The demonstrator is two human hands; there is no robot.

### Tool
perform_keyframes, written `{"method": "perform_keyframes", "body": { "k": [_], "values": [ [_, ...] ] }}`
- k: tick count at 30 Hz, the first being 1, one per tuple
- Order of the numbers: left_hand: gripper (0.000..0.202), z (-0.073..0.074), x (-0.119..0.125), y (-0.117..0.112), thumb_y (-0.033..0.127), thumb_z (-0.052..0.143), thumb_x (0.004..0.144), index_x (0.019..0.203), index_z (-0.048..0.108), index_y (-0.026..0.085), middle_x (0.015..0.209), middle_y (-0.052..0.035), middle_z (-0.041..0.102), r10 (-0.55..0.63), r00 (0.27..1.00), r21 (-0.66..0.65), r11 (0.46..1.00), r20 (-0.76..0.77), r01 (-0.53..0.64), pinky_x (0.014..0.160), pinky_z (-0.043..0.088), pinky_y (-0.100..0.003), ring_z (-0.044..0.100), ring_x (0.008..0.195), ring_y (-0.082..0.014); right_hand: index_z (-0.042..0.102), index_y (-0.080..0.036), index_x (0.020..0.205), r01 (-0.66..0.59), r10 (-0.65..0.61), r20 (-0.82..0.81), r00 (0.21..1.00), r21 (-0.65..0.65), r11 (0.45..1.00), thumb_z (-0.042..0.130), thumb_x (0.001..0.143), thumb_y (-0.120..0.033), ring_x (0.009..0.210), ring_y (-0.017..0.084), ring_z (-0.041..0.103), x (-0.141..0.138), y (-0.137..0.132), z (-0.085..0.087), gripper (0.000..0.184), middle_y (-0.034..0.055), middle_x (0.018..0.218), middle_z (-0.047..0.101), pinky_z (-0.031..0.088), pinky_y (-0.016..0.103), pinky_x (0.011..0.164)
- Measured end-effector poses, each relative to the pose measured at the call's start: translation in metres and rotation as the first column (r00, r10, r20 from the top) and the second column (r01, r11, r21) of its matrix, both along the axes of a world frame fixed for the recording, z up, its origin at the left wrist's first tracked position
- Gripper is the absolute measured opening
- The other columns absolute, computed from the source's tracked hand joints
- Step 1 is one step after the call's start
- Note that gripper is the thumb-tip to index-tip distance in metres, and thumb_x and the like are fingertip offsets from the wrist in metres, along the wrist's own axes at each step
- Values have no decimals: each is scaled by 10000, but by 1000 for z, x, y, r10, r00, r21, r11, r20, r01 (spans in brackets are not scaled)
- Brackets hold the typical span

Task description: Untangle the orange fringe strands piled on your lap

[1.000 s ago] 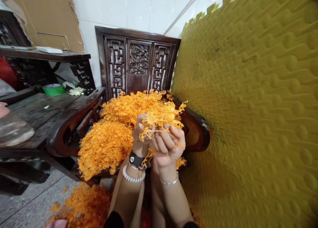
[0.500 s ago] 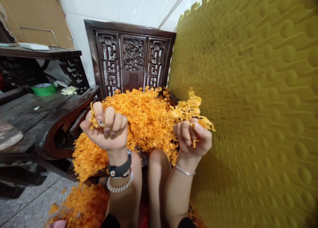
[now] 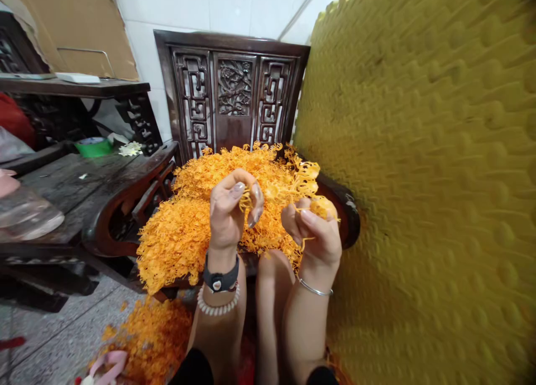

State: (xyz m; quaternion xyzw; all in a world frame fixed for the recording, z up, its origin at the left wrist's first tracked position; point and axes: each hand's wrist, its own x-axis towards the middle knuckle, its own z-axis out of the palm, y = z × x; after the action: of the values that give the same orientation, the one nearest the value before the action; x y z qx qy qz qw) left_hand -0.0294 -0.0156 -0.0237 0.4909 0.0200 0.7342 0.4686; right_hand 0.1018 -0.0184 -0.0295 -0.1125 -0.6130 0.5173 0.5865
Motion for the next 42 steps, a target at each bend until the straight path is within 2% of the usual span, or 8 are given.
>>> {"method": "perform_keyframes", "body": {
  "k": [8,17,21,25,28,33,38,42],
  "values": [
    [144,-7,9,9,273,511,782,723,584,163,563,21,468,101,994,-6,995,-50,-102,334,282,-165,431,418,-47,374,-189,505,-31,32,-19,999,9,999,546,755,-253,334,43,307,-2,4,-3,310,-79,405,316,196,231,379],
    [271,-5,6,16,327,358,795,566,381,184,537,13,380,77,987,-147,984,-144,-98,404,273,-212,317,443,-77,374,-182,497,-125,125,-48,991,-1,992,550,739,-226,319,31,263,-1,1,-5,302,-81,405,289,158,213,362],
    [519,-7,-1,11,647,240,794,589,392,194,541,12,374,40,938,-110,991,-345,-83,424,271,-243,317,457,-91,352,-176,490,-197,196,-15,980,-42,980,549,736,-199,323,22,233,1,1,-9,316,-90,402,243,131,191,348],
    [390,-7,-5,3,476,499,801,562,438,173,501,34,372,39,813,-24,998,-581,-66,436,250,-235,332,453,-69,378,-169,495,-194,195,8,981,-48,980,521,750,-171,337,31,274,0,4,-7,292,-79,393,285,170,191,355],
    [466,-6,3,-3,441,432,852,479,395,165,441,35,350,-1,875,-41,999,-484,-21,413,238,-232,325,409,-61,292,-180,473,-313,310,-118,943,-8,950,483,754,-179,312,24,198,-5,5,-1,340,-93,350,218,161,184,342],
    [570,-4,23,-15,494,289,885,420,348,169,362,38,267,-86,946,-63,996,-312,69,354,168,-233,258,332,-58,178,-189,462,-528,579,-305,756,239,815,409,758,-185,254,13,87,-15,2,5,375,-108,289,129,99,158,283],
    [597,-5,31,-15,503,311,874,379,331,171,331,25,297,26,986,-103,994,-166,-43,336,158,-238,268,311,-55,166,-195,429,-426,505,-352,788,281,860,402,753,-184,246,32,77,-22,1,6,401,-100,245,124,110,192,285],
    [627,-7,34,-6,529,312,863,351,249,172,301,35,217,-49,995,-153,988,-92,34,319,118,-241,213,284,-43,156,-194,402,-333,426,-359,830,294,896,390,762,-166,250,39,101,-25,4,5,431,-88,243,128,106,193,286]
  ]
}}
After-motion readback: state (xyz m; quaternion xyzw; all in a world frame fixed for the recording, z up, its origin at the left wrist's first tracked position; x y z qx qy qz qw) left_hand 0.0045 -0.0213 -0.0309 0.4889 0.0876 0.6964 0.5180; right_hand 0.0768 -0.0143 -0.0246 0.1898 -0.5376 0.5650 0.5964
